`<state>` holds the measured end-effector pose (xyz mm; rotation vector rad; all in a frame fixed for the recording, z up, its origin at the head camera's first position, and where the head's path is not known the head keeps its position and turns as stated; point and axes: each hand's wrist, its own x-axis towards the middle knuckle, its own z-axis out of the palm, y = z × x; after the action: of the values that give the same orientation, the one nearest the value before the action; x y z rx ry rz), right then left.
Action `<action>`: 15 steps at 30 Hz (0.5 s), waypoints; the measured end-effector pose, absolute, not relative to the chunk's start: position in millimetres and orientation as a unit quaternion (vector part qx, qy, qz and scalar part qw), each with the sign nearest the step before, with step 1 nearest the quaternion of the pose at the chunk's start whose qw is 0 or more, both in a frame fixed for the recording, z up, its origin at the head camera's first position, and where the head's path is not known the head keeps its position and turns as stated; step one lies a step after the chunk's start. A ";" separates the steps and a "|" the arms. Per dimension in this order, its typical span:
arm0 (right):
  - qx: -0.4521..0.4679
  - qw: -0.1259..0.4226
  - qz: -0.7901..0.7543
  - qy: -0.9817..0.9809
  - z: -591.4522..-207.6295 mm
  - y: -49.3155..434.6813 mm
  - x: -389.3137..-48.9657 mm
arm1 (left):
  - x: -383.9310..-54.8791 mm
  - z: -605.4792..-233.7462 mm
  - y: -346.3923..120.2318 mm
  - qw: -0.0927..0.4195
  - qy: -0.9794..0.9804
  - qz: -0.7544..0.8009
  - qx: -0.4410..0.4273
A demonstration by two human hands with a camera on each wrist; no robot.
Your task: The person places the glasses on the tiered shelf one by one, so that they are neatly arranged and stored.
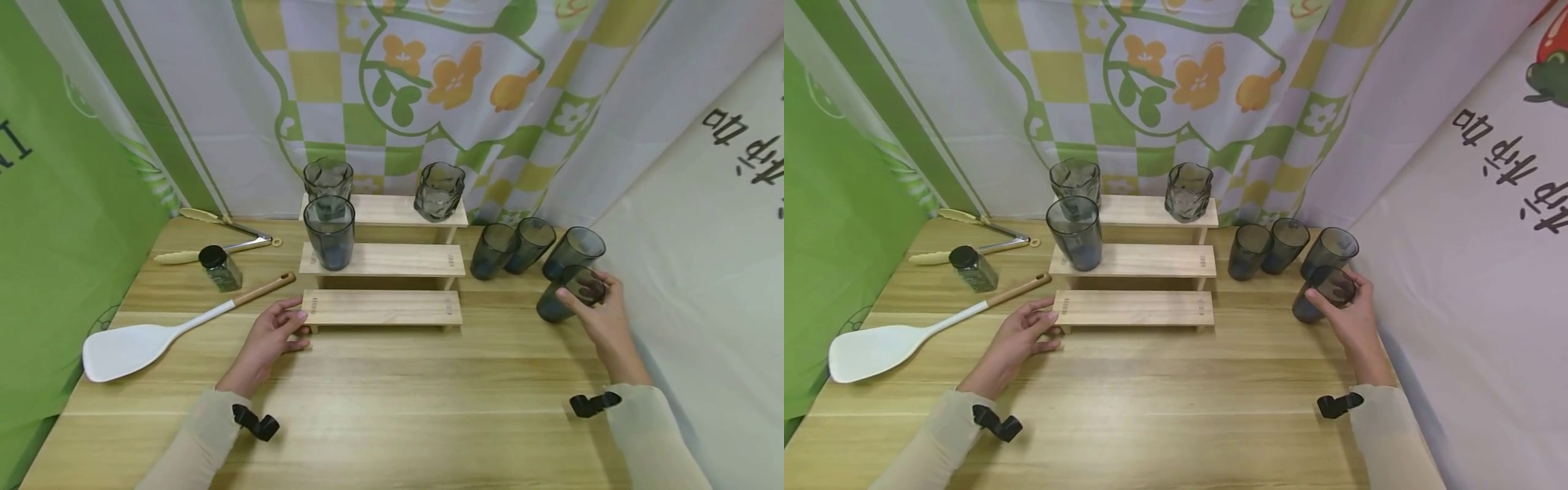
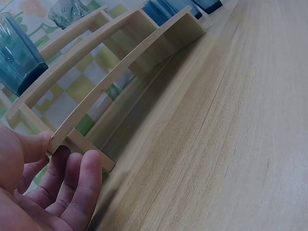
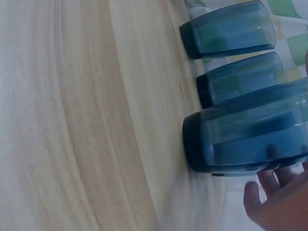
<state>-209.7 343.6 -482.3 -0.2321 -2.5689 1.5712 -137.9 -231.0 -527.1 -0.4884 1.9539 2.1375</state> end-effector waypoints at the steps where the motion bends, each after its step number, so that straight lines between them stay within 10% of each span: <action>1: -0.074 0.055 0.523 -0.848 -482.5 344.3 -209.3 | -137.8 -527.2 -230.8 0.103 0.661 0.725 -0.166; 15: -0.068 0.133 0.632 -0.761 -485.8 330.9 -204.7 | -138.4 -530.3 -232.2 0.100 0.653 0.736 -0.147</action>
<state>-204.7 330.9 -485.8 -0.1975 -2.2065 1.8335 -138.4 -232.2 -530.3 -0.4345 1.9309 2.1751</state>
